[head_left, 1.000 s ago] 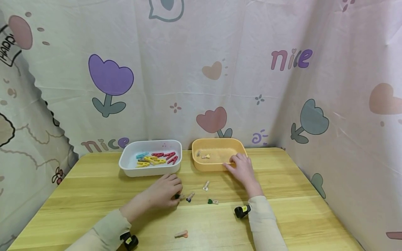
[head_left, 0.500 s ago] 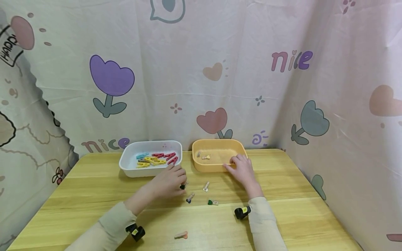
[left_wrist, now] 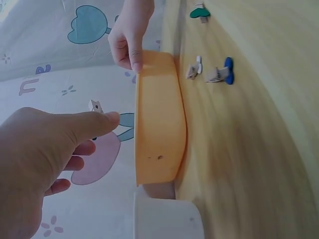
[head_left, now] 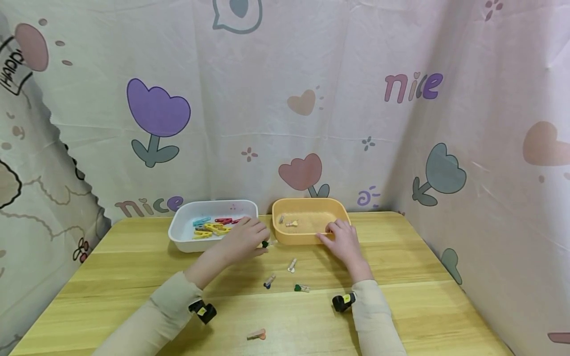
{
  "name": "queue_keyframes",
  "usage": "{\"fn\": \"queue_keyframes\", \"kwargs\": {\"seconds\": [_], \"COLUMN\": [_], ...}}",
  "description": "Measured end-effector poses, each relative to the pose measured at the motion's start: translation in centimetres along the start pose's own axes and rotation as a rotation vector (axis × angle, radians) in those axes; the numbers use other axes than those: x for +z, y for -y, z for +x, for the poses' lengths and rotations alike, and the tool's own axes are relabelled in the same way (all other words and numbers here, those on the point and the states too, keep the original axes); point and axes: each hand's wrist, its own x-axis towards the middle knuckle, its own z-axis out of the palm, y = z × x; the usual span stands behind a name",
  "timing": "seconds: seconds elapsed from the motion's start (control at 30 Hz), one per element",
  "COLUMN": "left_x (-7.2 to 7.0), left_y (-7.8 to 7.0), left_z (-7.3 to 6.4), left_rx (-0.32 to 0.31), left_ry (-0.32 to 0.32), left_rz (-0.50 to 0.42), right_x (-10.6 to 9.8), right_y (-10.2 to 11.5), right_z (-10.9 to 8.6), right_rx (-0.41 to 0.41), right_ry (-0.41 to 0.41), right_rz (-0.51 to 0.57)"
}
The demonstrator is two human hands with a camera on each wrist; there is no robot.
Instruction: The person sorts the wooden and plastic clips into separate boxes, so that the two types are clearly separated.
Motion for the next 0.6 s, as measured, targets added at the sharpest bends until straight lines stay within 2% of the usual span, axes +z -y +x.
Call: {"fn": "queue_keyframes", "kwargs": {"seconds": [0.37,0.6], "left_x": [0.4,1.3], "left_y": [0.4,0.7], "left_z": [2.4,3.8], "left_rx": [-0.071,-0.105], "left_ry": [-0.026,-0.086], "left_rz": [0.011,-0.018], "right_x": [-0.3,-0.2], "right_y": [0.1,0.0], "right_z": [0.2,0.2], "right_rx": [0.055,0.054], "right_ry": [0.08,0.08], "right_rz": [-0.013,-0.009]}}
